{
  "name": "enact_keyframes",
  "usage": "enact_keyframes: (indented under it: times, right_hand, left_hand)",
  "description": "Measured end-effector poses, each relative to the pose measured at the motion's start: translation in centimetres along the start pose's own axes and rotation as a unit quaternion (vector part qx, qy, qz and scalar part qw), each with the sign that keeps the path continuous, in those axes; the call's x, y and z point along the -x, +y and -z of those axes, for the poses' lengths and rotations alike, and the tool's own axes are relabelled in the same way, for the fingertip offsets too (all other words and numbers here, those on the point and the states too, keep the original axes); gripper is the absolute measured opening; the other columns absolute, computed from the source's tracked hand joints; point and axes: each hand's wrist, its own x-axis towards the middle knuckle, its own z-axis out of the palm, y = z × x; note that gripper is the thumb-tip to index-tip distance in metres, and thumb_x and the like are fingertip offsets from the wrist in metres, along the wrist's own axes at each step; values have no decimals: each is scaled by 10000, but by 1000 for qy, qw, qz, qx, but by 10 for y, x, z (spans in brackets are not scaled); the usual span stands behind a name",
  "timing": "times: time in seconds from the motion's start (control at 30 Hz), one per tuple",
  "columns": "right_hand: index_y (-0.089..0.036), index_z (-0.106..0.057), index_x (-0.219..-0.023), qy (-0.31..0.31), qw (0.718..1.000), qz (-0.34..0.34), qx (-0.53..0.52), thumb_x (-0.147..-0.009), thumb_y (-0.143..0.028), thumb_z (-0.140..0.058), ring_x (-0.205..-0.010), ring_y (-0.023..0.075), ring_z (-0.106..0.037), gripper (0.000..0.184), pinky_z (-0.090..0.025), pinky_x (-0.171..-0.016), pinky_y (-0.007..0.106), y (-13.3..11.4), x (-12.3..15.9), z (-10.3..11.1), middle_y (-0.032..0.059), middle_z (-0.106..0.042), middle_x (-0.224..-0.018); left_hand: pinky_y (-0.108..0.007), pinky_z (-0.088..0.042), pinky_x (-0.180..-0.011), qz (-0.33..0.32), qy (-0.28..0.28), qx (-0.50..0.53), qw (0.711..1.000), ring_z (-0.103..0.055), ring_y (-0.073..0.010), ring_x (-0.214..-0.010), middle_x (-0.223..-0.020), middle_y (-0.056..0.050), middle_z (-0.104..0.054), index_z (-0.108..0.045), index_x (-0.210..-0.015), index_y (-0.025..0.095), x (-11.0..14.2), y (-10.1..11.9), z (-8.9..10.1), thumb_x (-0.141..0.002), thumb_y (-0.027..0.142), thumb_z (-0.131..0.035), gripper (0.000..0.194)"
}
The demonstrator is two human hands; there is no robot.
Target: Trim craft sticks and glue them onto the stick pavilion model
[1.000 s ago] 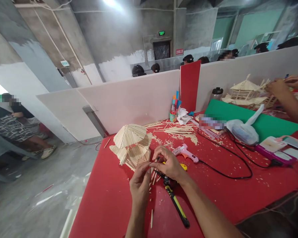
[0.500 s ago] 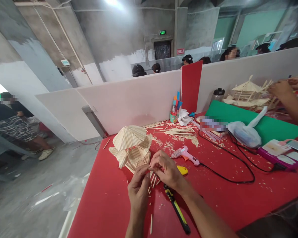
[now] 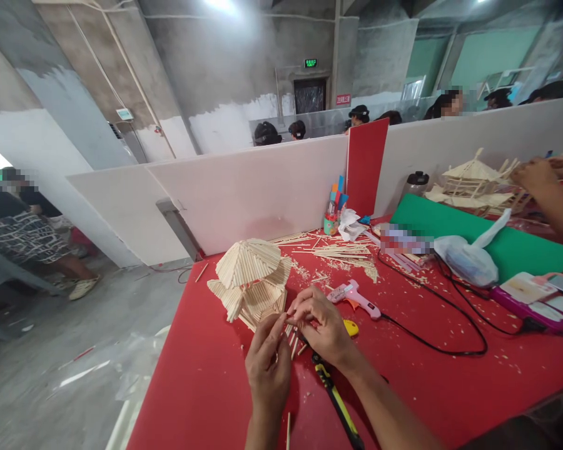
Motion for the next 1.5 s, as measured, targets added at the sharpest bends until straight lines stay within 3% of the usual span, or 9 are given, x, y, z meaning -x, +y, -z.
enact_keyframes:
  times: [0.23, 0.4, 1.0, 1.2, 1.27, 1.33, 1.37, 1.43, 1.5]
  right_hand:
    - [-247, -579, -907, -13, 1000, 20, 19, -949, -144, -561, -923, 149, -605, 113, -530, -755, 260, -2, 1, 2, 38, -550, -965]
    - [-245, -587, -897, -21, 999, 19, 30, -951, -137, -550, -860, 140, -604, 126, -522, -716, 249, -1, 1, 2, 33, -562, -931]
    - [-244, -611, -898, -17, 999, 14, 23, -939, -141, -570, -876, 142, -608, 119, -527, -717, 243, 1, 1, 1, 36, -572, -951]
    - [-235, -614, -905, -24, 1000, 9, 14, -924, -119, -588, -844, 134, -606, 121, -522, -696, 228, 0, 1, 1, 35, -575, -928]
    - [-226, -609, -891, -18, 999, 23, 30, -915, -136, -615, -811, 130, -597, 93, -507, -663, 218, -1, 1, 0, 30, -573, -900]
    - [-216, -602, -879, -10, 998, 37, 54, -909, -150, -628, -767, 123, -581, 77, -484, -619, 206, 0, 1, 0, 25, -579, -870]
    - [-212, -600, -875, -4, 997, 39, 67, -910, -152, -624, -743, 118, -571, 74, -471, -601, 204, 0, 1, 0, 22, -585, -855]
    - [-205, -607, -879, 9, 995, 28, 92, -919, -151, -600, -714, 115, -561, 67, -457, -581, 202, 2, 1, -1, 21, -605, -834]
    - [-200, -628, -912, 14, 994, 5, 111, -927, -160, -579, -725, 122, -573, 65, -464, -585, 206, 5, 1, -1, 29, -630, -841]
  left_hand:
    - [-272, -563, -833, -79, 3, -76, 994, -697, -195, -981, -1095, -104, -708, -693, -1251, 256, -3, -1, 1, -860, 21, -532, 484]
    - [-270, -575, -804, -73, -6, -116, 991, -710, -200, -957, -1098, -107, -723, -696, -1249, 259, -2, 0, 5, -862, 56, -541, 464]
    - [-265, -555, -830, -96, 1, -107, 990, -701, -202, -992, -1125, -97, -710, -661, -1296, 268, -1, -2, 3, -834, -3, -550, 547]
    - [-242, -544, -778, -94, 8, -117, 989, -702, -184, -925, -1094, -105, -711, -696, -1211, 226, -2, 0, 1, -843, 23, -553, 444]
    - [-213, -521, -659, -60, 37, -109, 992, -680, -147, -751, -970, -84, -720, -735, -1058, 203, -3, 2, 1, -840, 72, -589, 294]
    - [-200, -456, -552, 24, 82, -101, 991, -576, -109, -577, -742, -29, -665, -705, -768, 189, -4, 4, 3, -832, 142, -627, 111]
    - [-202, -423, -525, 85, 108, -91, 986, -514, -99, -530, -640, -2, -601, -635, -637, 187, -5, 4, 4, -824, 182, -642, 188]
    - [-208, -372, -490, 230, 162, -39, 959, -422, -93, -490, -520, 31, -471, -490, -508, 190, -8, 3, 6, -800, 262, -661, 346]
    - [-209, -311, -435, 370, 215, 60, 902, -362, -87, -461, -482, 50, -410, -451, -507, 197, -11, 0, 8, -746, 327, -683, 358]
